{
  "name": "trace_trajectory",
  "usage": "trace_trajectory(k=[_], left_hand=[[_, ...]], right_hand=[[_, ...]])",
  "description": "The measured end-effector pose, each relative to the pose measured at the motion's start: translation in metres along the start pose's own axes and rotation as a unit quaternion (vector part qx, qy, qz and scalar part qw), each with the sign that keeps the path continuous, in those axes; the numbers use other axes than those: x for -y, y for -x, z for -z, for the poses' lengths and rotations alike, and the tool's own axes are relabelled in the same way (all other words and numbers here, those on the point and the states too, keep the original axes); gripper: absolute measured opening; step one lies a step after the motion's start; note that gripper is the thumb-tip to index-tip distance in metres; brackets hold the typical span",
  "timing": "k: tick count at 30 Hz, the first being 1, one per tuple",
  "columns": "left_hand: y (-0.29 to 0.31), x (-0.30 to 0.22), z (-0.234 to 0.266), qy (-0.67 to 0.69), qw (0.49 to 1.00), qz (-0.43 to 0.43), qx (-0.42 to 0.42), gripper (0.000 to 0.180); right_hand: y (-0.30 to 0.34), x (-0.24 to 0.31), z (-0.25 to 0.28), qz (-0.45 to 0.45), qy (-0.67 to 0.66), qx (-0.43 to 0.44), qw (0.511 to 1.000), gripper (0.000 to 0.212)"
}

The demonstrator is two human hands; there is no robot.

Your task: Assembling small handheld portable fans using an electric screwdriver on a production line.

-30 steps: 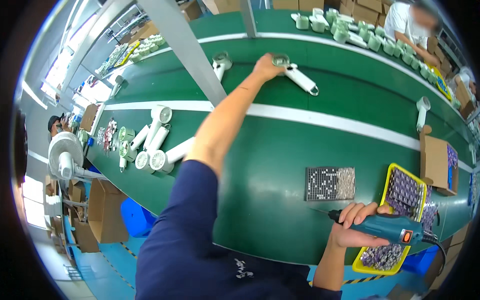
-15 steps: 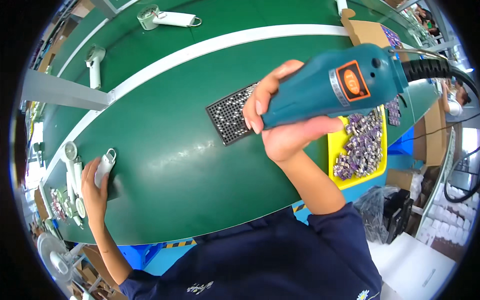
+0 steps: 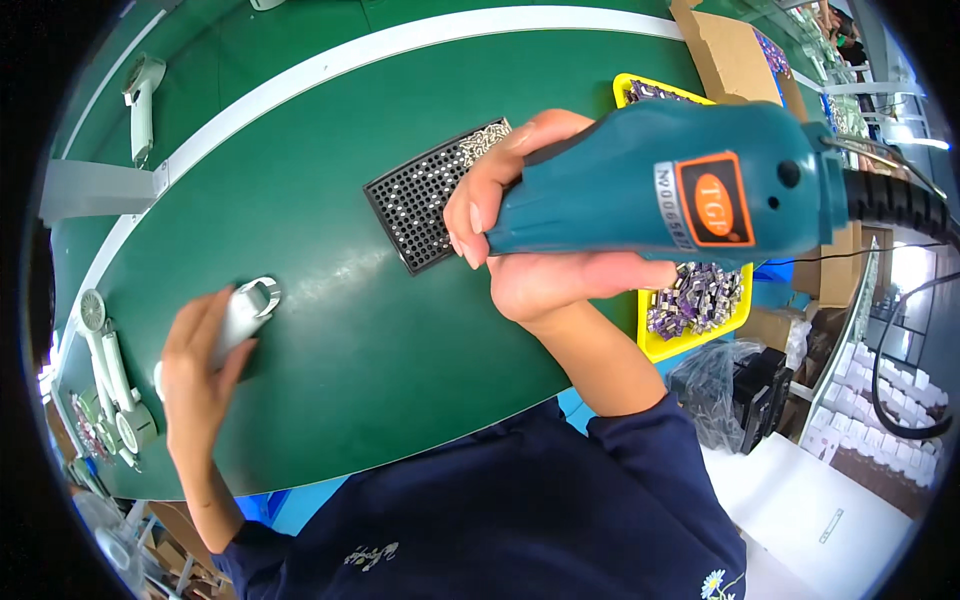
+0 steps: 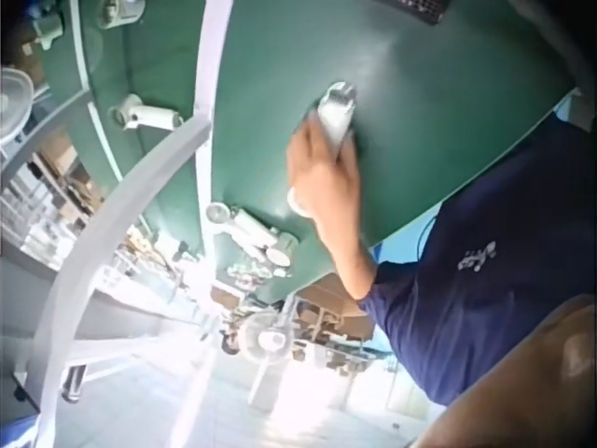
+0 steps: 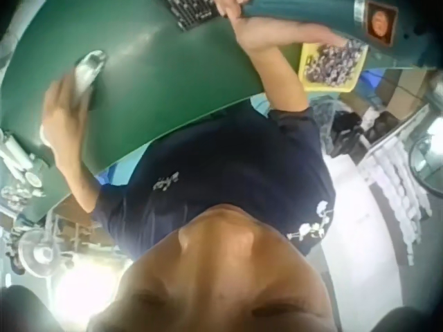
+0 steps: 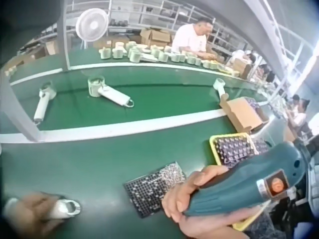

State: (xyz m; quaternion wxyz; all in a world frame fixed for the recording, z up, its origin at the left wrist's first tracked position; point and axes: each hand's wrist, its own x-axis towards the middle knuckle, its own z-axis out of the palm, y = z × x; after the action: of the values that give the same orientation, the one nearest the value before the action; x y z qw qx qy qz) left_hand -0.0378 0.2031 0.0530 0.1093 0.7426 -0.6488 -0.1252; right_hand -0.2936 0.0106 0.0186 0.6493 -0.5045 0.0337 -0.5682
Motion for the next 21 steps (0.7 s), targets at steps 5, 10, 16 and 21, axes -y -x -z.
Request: trace_trajectory(k=[5, 10, 16, 21], left_hand=[[-0.031, -0.054, -0.024, 0.040, 0.994, -0.099, 0.014, 0.053], [-0.038, -0.081, -0.031, 0.048, 0.992, -0.105, 0.049, 0.057], [-0.035, -0.078, -0.022, -0.029, 0.991, -0.121, 0.057, 0.054], [-0.033, -0.072, -0.030, 0.053, 0.993, -0.088, 0.051, 0.034]], right_hand=[[0.001, -0.002, -0.005, -0.008, -0.009, -0.002, 1.000, 0.103], [0.001, 0.001, -0.001, -0.018, 0.084, 0.093, 0.992, 0.107], [0.001, 0.005, -0.006, 0.006, 0.031, 0.071, 0.997, 0.106], [-0.009, 0.032, -0.030, -0.011, 0.030, 0.088, 0.996, 0.091]])
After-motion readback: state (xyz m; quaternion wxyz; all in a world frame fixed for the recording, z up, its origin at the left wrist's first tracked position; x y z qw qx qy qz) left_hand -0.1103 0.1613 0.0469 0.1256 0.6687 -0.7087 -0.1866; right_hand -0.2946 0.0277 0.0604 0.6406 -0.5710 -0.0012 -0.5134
